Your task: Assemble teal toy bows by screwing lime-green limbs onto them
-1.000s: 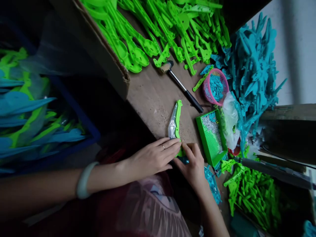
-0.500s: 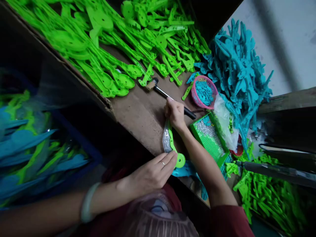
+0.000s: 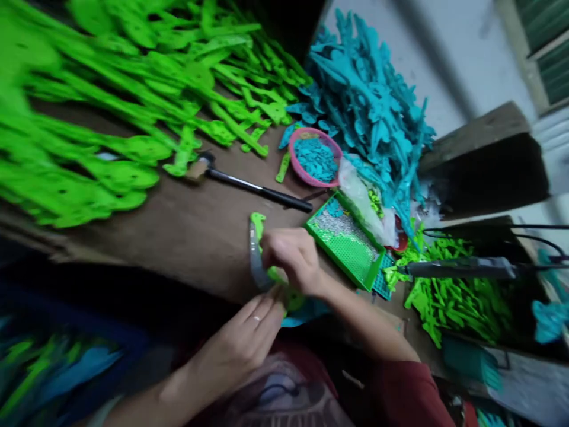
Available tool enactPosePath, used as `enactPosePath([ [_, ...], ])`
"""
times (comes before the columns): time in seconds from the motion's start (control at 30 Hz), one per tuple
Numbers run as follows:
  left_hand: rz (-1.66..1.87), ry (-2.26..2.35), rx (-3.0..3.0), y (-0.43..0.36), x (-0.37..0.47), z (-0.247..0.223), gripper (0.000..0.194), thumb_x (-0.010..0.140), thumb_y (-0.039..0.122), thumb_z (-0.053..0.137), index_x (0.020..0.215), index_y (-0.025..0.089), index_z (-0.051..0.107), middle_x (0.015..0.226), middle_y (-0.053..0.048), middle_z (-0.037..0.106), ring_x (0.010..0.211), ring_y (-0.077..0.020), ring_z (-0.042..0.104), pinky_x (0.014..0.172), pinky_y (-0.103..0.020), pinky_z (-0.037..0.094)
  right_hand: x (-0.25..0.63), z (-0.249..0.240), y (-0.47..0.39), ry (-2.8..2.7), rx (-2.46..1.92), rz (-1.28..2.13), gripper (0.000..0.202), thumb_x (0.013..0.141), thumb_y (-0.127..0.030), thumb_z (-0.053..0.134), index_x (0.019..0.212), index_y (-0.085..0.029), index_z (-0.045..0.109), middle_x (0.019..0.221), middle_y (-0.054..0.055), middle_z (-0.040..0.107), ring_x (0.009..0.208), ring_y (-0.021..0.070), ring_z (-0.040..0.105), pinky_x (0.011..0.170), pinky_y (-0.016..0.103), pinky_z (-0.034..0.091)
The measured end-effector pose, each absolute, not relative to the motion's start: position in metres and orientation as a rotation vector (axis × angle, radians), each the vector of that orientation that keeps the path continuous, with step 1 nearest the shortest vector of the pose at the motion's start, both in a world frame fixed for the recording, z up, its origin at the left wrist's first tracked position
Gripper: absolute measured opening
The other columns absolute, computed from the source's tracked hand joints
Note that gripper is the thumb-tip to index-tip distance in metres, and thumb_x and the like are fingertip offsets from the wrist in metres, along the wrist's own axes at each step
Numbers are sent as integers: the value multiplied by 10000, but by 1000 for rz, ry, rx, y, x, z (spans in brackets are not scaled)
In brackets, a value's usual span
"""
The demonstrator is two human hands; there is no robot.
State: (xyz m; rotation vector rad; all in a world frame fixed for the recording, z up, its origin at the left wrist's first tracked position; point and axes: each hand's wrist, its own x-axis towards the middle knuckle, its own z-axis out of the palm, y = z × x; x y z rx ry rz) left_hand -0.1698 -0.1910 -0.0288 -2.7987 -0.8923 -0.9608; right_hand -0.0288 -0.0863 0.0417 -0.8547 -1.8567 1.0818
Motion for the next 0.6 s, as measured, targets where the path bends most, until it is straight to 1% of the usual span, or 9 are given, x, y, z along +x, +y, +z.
enactPosePath([
  [0.07,-1045,-957,-2811,-188,-171,-25,422,999,86,307,1164,24,691,1227,-191,715,1143,-297,661,1021,-437,445,15,64,-123,-1886,-858,598,438,1013,-420,378,726,-202,627,642,8,563,578,140,519,563,298,422],
  [0.17,-1145,-904,-2891,-170,-163,-3,368,1044,245,403,1213,63,676,1253,-164,711,1164,-286,649,1038,-433,436,94,85,-172,-1285,-1077,-205,246,964,-243,461,799,-224,641,649,-34,482,548,123,462,533,266,394],
  [0.23,-1155,-728,-2976,-146,-144,15,389,1052,318,421,1265,93,655,1330,-139,676,1226,-264,618,1060,-407,422,143,91,-185,-889,-1174,-386,101,886,-175,556,866,-245,625,716,-53,497,588,104,491,562,233,421],
  [0.27,-1123,-639,-3010,-131,-129,22,404,1060,332,401,1290,104,643,1371,-130,653,1262,-250,597,1068,-391,414,164,92,-185,-787,-1218,-361,105,846,-182,590,914,-255,622,786,-50,541,663,104,546,627,233,464],
  [0.33,-927,-393,-3135,-97,-90,27,421,1043,409,454,1288,131,653,1421,-126,617,1345,-252,538,1086,-381,405,196,91,-179,-778,-1285,-82,203,794,-263,601,996,-261,614,920,-27,622,830,135,629,775,289,525],
  [0.4,-581,-158,-3228,-64,-48,22,312,1006,368,555,1251,225,686,1436,-64,613,1385,-224,505,1110,-351,376,214,90,-170,-882,-1305,312,285,762,-348,594,1029,-248,615,990,7,676,915,183,668,863,369,536],
  [0.43,-513,-156,-3230,-49,-31,17,272,983,371,597,1194,247,716,1396,-44,646,1368,-219,525,1104,-339,379,219,89,-167,-933,-1304,480,302,751,-371,609,1022,-239,619,990,20,695,916,199,680,873,390,535],
  [0.5,-438,-223,-3203,-27,-7,10,266,967,373,621,1133,205,742,1341,-75,680,1330,-251,565,1095,-369,395,222,88,-162,-995,-1306,675,306,717,-353,684,986,-218,630,949,38,721,890,211,693,868,390,533],
  [0.6,-456,-387,-3122,-18,-3,10,333,976,349,600,1137,88,731,1319,-188,671,1322,-331,564,1094,-458,408,215,84,-153,-1044,-1275,766,317,670,-312,766,928,-205,617,807,14,709,774,185,679,788,345,538],
])
